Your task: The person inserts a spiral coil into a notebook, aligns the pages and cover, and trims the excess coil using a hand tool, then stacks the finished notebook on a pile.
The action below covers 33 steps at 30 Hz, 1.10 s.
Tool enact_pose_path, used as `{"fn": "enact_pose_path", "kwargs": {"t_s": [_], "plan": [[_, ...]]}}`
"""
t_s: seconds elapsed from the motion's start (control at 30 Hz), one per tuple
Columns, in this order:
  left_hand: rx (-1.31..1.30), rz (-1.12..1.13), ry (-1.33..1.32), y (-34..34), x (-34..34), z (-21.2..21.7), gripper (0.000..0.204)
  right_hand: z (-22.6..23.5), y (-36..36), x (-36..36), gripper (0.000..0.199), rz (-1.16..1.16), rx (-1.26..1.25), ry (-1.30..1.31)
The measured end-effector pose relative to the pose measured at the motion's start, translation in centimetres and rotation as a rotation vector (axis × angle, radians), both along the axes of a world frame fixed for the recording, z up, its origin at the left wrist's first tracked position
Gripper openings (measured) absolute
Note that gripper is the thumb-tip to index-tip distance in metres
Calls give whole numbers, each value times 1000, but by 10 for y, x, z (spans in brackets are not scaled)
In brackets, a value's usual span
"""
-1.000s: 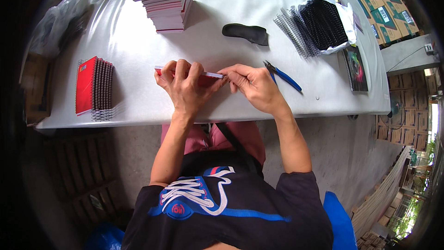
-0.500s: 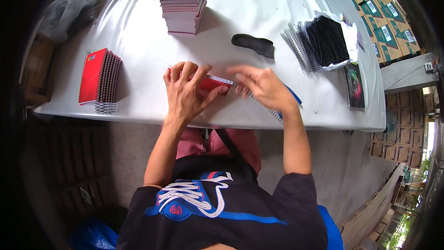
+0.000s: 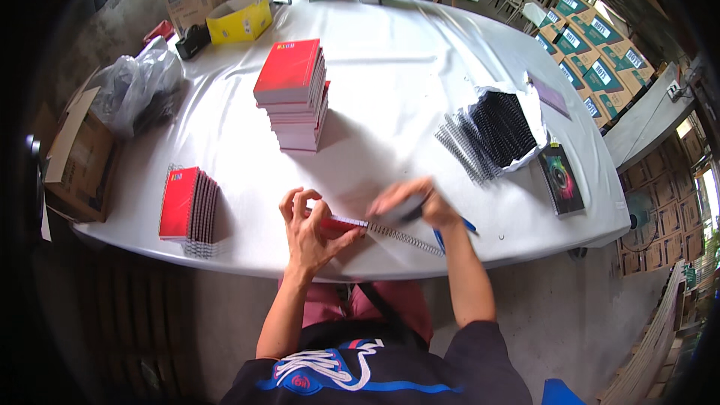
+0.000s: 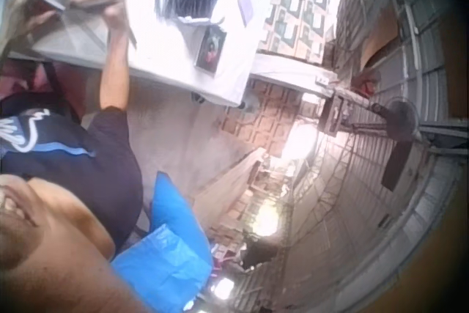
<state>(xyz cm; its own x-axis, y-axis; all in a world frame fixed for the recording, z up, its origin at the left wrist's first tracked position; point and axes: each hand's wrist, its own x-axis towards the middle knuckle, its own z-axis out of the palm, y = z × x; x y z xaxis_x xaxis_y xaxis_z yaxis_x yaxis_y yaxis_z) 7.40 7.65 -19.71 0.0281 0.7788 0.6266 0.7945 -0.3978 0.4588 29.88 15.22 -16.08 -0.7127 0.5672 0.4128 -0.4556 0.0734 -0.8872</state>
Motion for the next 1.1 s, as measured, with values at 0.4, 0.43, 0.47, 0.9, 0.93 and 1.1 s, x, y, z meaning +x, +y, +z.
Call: {"fn": "enact_pose_path", "kwargs": {"t_s": [0.4,0.43,0.47,0.9,0.93,1.1], "plan": [[-18,-45,-56,2,1,1,51,-1,-12,-2,44,-358,217,-499],[-14,-54,-79,2,2,-1,52,1,-13,0,44,-346,191,-441],[-10,-63,-102,4,3,-2,53,4,-11,0,44,-332,165,-382],[5,-91,-95,12,-1,2,52,-2,-2,-8,34,-581,385,-652],[-9,-84,-104,11,-1,0,52,7,-8,-10,35,-347,146,-372],[0,-91,-87,13,-2,1,50,-1,-6,-20,15,-546,374,-636]]}}
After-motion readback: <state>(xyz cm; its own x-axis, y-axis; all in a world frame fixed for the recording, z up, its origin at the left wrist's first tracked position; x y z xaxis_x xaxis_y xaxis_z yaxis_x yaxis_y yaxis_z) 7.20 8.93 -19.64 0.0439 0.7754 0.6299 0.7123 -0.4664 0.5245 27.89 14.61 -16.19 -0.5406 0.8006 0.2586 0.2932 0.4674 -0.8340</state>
